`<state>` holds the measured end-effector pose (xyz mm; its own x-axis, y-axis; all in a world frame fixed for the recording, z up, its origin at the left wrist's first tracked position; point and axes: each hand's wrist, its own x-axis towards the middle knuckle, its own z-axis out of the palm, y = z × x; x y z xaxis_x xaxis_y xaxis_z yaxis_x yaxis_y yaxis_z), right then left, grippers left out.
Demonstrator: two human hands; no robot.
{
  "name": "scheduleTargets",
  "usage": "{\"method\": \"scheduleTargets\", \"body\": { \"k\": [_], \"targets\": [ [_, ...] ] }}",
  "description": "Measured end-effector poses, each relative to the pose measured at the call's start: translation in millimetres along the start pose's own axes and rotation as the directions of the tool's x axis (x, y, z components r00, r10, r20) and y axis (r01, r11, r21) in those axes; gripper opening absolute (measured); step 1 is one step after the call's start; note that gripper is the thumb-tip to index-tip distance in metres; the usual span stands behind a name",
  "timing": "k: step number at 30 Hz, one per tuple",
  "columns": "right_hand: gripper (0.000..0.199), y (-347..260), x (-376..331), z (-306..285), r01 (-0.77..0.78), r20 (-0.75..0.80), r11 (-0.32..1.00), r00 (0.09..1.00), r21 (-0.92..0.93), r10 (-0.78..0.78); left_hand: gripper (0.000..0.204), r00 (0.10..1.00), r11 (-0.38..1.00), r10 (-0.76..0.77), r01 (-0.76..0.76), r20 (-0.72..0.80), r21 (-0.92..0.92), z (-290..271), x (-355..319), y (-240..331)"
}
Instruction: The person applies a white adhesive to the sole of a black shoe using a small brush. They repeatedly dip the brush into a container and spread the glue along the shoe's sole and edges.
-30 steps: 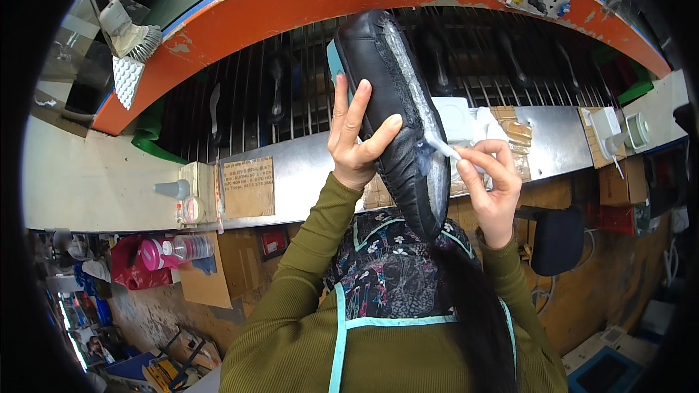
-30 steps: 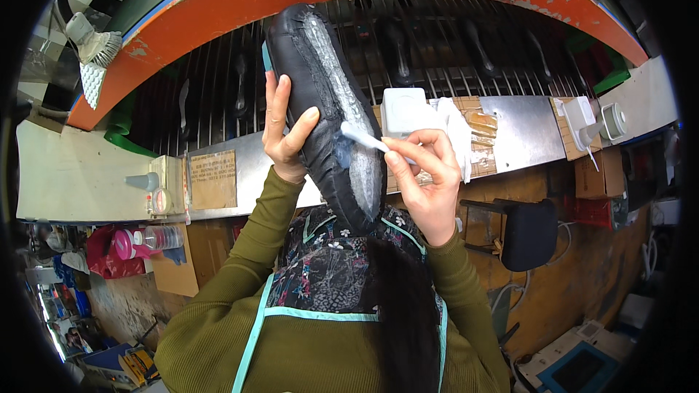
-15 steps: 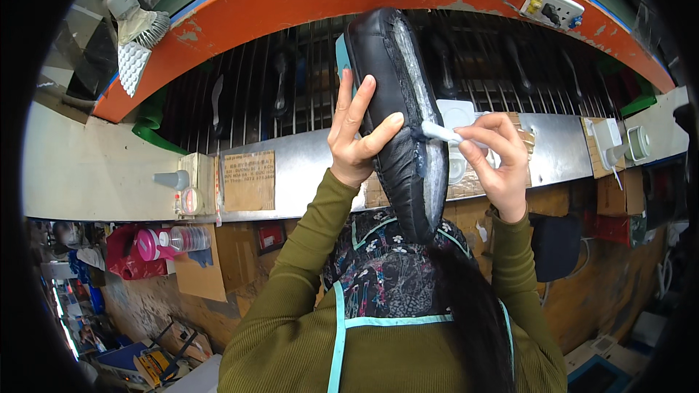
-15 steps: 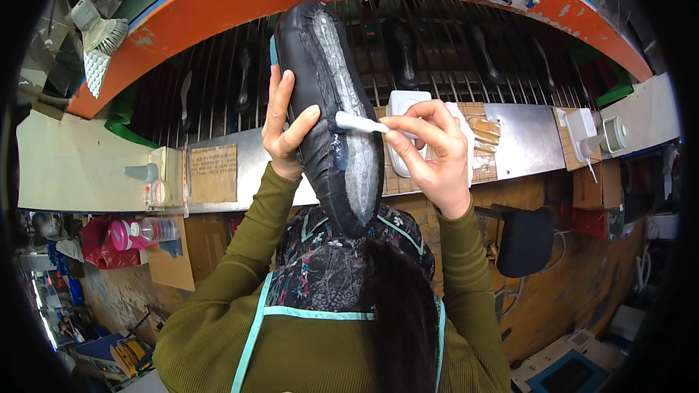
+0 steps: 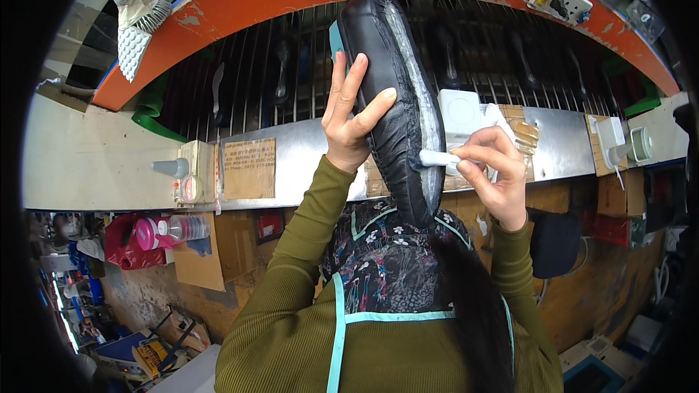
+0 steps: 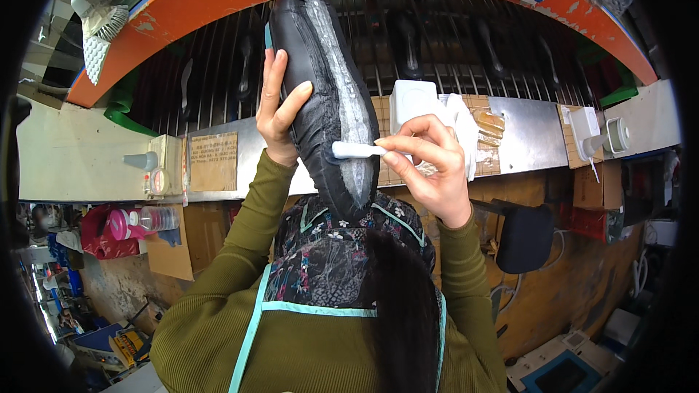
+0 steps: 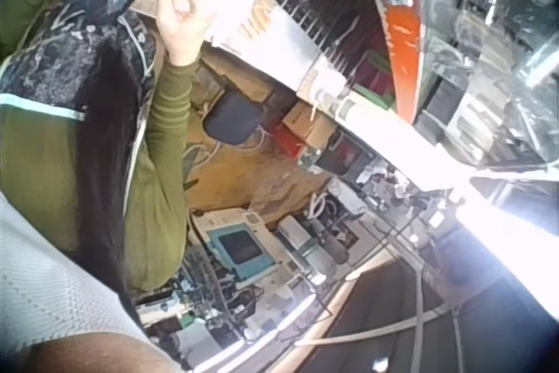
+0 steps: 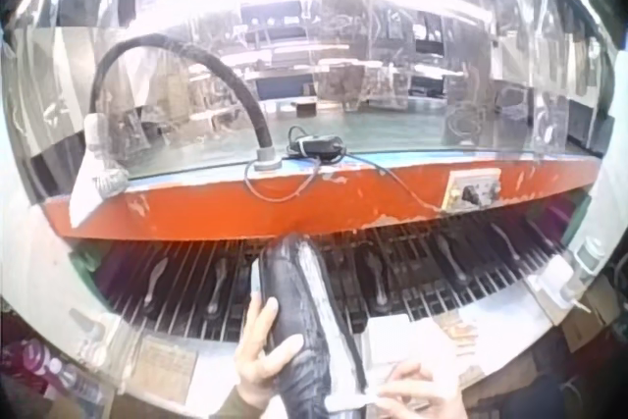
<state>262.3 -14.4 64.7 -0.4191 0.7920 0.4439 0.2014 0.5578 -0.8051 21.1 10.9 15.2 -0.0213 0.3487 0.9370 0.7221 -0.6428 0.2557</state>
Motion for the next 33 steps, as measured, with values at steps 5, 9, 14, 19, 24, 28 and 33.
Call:
{"method": "scheduleTargets", "body": {
  "k": [5,9,14,19,24,28,33],
  "targets": [
    [0.017,6.0,6.3,1.6,0.067,-0.100,0.984,0.991,-0.166,-0.084,0.047,1.000,1.000,0.004,-0.004,-0.009,0.004,-0.6,0.1,2.2],
    [0.019,-1.0,8.7,8.4,0.063,-0.232,0.990,0.968,-0.128,-0.092,0.047,1.000,1.000,0.020,-0.020,-0.013,0.002,-1.3,2.5,4.1],
    [0.018,-1.7,3.8,-1.7,0.105,-0.092,0.971,0.987,-0.216,-0.128,0.049,1.000,1.000,0.022,-0.022,-0.002,0.013,-3.4,3.4,6.3],
    [0.019,1.4,0.4,-5.9,0.085,0.009,0.993,0.996,-0.080,-0.085,0.050,1.000,1.000,0.005,-0.005,0.018,0.014,-4.4,-0.4,5.0],
    [0.018,14.0,-9.2,-0.2,0.064,-0.067,0.991,0.996,0.121,-0.057,0.045,0.995,0.995,-0.082,0.078,0.054,0.063,-5.1,-4.5,12.3],
    [0.015,13.8,-29.5,18.9,-0.173,-0.217,0.976,0.956,0.129,0.198,0.048,0.982,0.982,-0.177,0.171,0.071,0.082,-2.6,-15.9,10.9],
    [0.016,-8.1,-51.3,15.8,-0.285,-0.145,0.920,0.932,0.268,0.331,0.055,0.970,0.970,-0.226,0.215,0.091,0.114,-3.4,-21.2,11.3]
  ]
}}
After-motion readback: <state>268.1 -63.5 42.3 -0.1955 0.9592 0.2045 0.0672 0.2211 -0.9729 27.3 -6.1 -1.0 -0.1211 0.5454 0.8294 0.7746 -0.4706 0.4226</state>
